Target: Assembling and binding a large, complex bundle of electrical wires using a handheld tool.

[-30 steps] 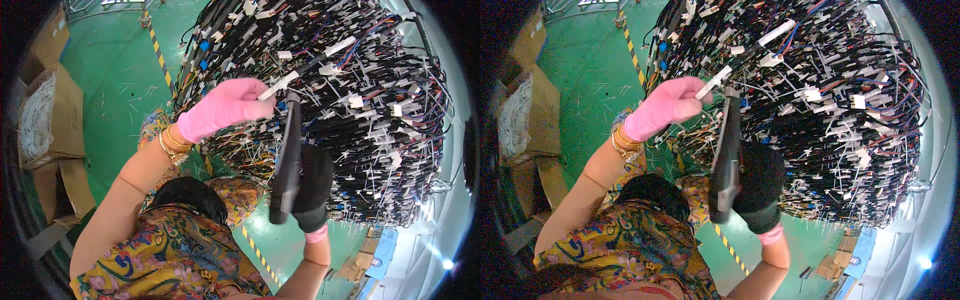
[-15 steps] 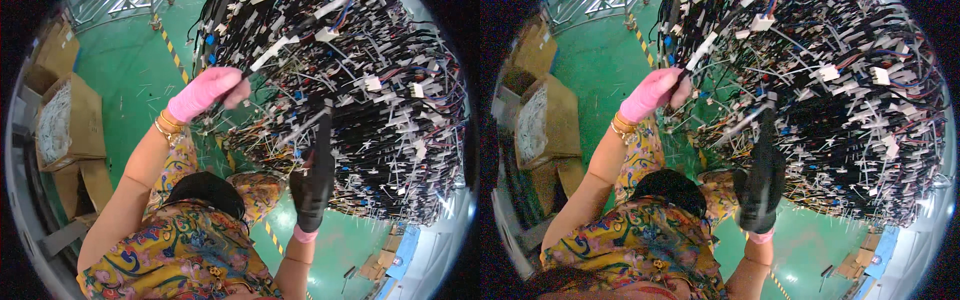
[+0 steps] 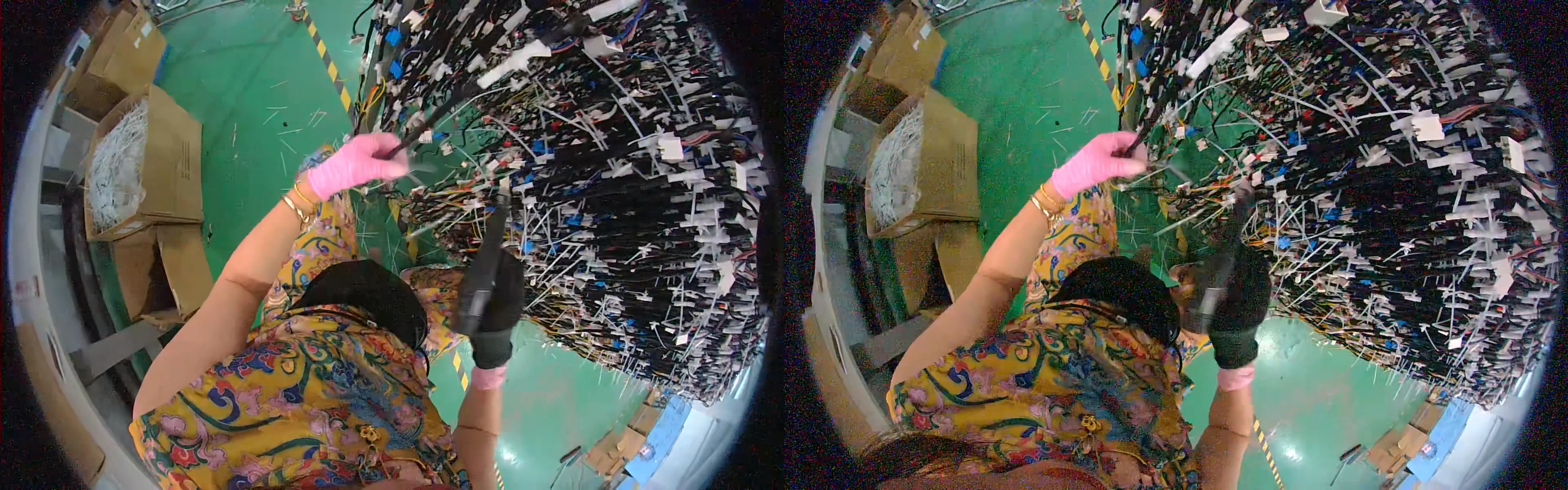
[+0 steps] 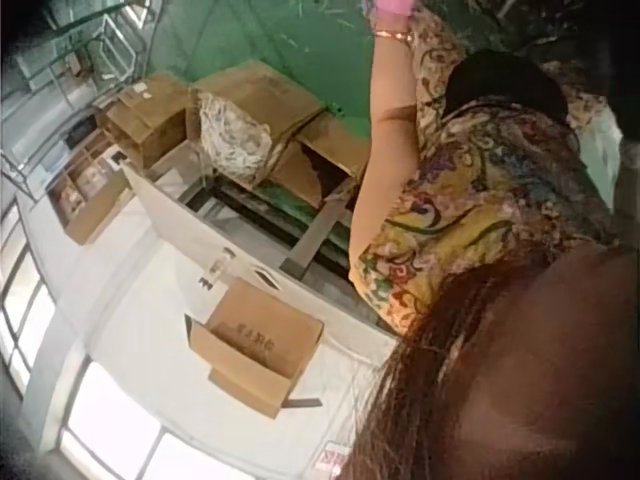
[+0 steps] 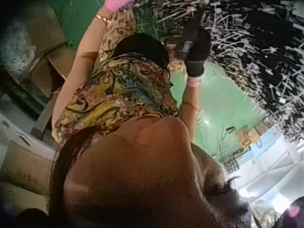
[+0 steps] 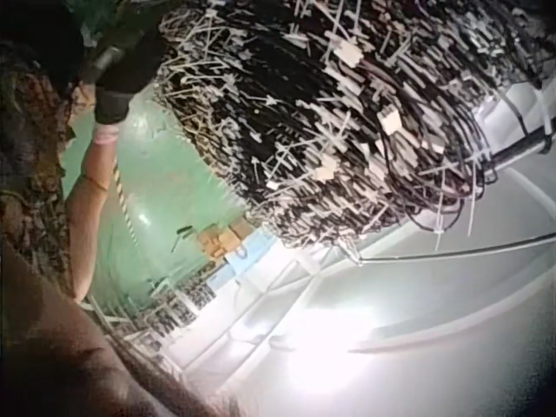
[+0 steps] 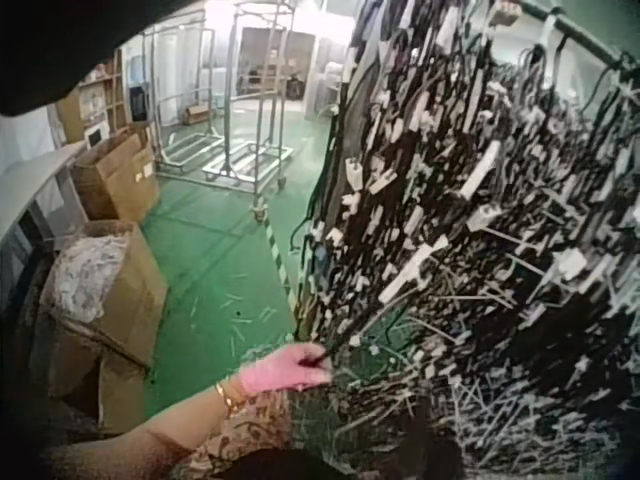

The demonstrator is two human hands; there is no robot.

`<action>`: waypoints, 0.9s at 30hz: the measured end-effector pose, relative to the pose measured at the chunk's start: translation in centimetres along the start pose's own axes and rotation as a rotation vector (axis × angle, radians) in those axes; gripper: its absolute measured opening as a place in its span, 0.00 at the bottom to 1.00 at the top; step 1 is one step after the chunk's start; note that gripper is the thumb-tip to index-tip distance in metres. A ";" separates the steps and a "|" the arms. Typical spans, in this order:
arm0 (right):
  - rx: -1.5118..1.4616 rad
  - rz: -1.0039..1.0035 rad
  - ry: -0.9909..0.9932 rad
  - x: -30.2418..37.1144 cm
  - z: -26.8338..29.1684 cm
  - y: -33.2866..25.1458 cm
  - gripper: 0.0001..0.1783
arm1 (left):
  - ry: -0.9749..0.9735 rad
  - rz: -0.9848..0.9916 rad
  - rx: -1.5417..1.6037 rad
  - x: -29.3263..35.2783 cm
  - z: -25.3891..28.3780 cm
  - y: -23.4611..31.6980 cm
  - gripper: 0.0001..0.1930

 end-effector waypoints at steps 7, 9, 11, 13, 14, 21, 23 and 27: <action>0.286 0.169 -0.140 -2.8 -2.5 -6.8 0.27 | 0.012 0.024 -0.044 1.5 -4.7 0.0 0.11; 0.146 0.233 0.002 -2.4 -3.1 -6.3 0.27 | 0.037 0.061 -0.027 1.3 -4.3 -0.2 0.11; 0.318 0.164 -0.087 -2.7 -2.7 -6.2 0.27 | 0.068 0.099 -0.016 1.3 -3.0 -0.2 0.10; 0.315 0.162 0.029 -2.5 -2.1 -5.4 0.26 | 0.067 -0.027 -0.267 1.0 -1.9 1.5 0.11; 0.311 0.160 0.136 -2.5 -1.6 -5.0 0.25 | 0.095 -0.128 -0.218 0.9 -1.7 2.4 0.15; -0.711 -0.355 0.151 -0.7 -2.4 -1.1 0.26 | 0.255 -0.475 -0.363 -7.5 -5.6 12.2 0.38; -0.567 -0.263 0.091 -0.7 -1.2 -2.6 0.28 | 0.216 -0.285 -0.495 -8.6 -6.4 15.1 0.37; -0.284 -0.076 0.038 -0.6 0.6 -3.4 0.31 | 0.127 -0.268 -0.428 -12.2 -6.2 16.0 0.41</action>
Point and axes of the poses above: each hand's wrist, its own x-axis away from the middle knuckle, its own z-axis out of the back of the hand, y = z × x, the point moved 1 cm from there along -x, towards the middle knuckle, and after that the axes turned 6 degrees about x, right-handed, at the moved point
